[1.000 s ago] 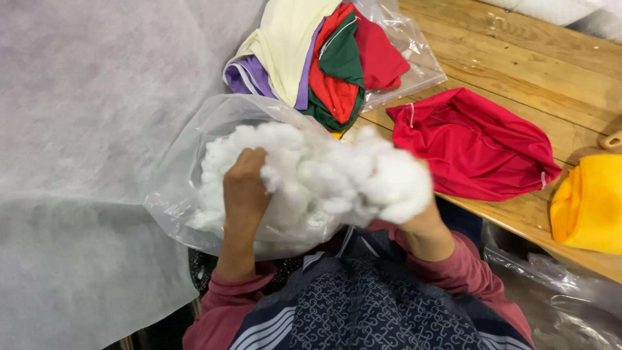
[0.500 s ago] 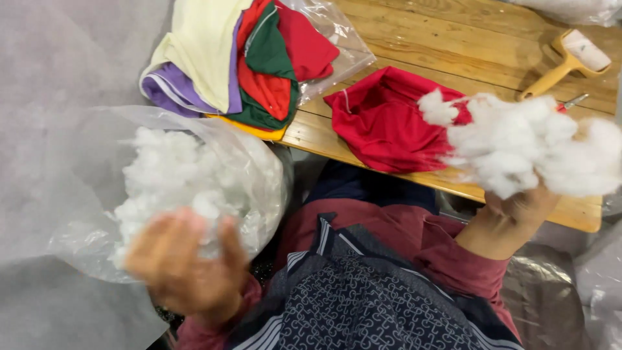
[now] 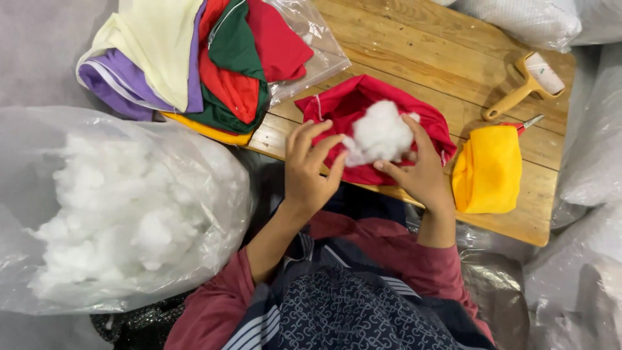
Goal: Stuffing a red pillowcase with white fiberfill material at a workshop station.
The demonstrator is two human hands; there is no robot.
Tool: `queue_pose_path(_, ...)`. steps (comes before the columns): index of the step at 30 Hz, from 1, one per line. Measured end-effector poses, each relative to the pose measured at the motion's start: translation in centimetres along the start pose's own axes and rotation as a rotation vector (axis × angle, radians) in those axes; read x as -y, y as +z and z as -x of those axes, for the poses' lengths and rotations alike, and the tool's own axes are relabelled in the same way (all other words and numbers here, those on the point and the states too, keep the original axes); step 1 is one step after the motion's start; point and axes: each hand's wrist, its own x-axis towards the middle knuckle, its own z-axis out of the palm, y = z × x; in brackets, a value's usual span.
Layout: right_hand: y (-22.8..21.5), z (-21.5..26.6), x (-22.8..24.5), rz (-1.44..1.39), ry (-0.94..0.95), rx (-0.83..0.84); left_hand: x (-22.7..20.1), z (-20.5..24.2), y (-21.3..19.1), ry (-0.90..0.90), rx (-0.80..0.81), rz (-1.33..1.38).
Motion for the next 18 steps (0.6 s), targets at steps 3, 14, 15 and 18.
queue_pose_path(3, -1.4, 0.6, -0.4, -0.02, -0.031, -0.051, 2.9, 0.0, 0.4, -0.029, -0.049, -0.136)
queue_pose_path(14, 2.4, -4.1, -0.6, 0.307, -0.577, -0.118, 5.4, -1.3, 7.7, 0.124, 0.118, -0.04)
queue_pose_path(15, 3.6, -4.7, -1.3, 0.37, -0.58, -0.057, 6.3, -0.9, 8.6, 0.035, 0.389, -0.137)
queue_pose_path(18, 6.0, -5.6, -4.7, 0.598, -0.487, -0.007, 9.3, 1.0, 11.9, -0.124, 0.761, -0.258)
